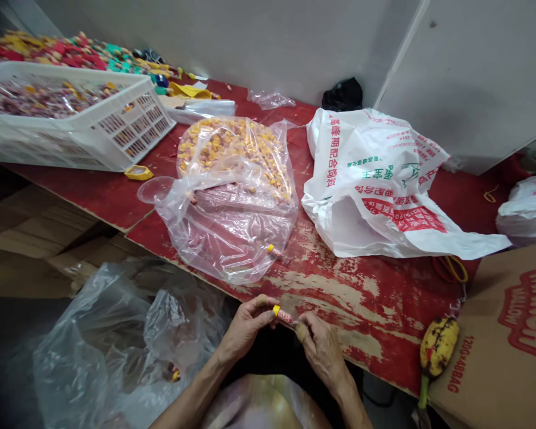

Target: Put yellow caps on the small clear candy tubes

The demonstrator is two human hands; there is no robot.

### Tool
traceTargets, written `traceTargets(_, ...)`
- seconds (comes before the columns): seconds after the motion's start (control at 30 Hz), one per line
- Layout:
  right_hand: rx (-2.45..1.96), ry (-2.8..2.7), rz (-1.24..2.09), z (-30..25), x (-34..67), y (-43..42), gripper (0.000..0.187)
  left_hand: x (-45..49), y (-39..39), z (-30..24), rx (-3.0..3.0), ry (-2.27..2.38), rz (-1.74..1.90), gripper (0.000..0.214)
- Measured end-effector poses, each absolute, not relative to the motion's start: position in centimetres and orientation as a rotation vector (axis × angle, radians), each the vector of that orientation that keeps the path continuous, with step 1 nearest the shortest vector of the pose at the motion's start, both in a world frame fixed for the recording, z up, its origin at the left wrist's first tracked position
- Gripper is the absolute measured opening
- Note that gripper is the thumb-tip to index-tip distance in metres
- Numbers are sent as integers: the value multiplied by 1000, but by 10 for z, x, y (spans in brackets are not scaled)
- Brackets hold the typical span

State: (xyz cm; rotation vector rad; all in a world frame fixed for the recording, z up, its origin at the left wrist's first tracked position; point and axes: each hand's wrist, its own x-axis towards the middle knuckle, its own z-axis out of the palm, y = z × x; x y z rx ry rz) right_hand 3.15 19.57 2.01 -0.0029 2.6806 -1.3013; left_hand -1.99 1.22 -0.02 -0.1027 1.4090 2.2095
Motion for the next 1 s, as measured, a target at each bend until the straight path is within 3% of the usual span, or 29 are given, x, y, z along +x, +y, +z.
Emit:
traceTargets(0.3,-224,2935,-1347,14,32,195,19,-21,16,2,-131,1374,2234,22)
traceTargets(0.4,-146,2890,-1339,13,31,196,22,-21,16,2,-144,1373,2229,22)
traceTargets(0.53,72,2714,-1284,12,30,194,47,-20,16,2,-138,1366,2227,22)
traceTargets(0.67,122,2702,-1382,17,31,192,33,-20,15,-1,-170,1357,2265,22)
traceTargets(0.8,110,2715,-1430,20,32,192,30,-21,16,-2,-190,1333,2271,24)
traceTargets(0.93,218,2720,-1397,18,29,192,54,-20,18,-1,-157,1320,2252,25)
traceTargets(1.0,233,2712,-1392,17,29,192,52,-20,18,0,-168,1318,2267,24)
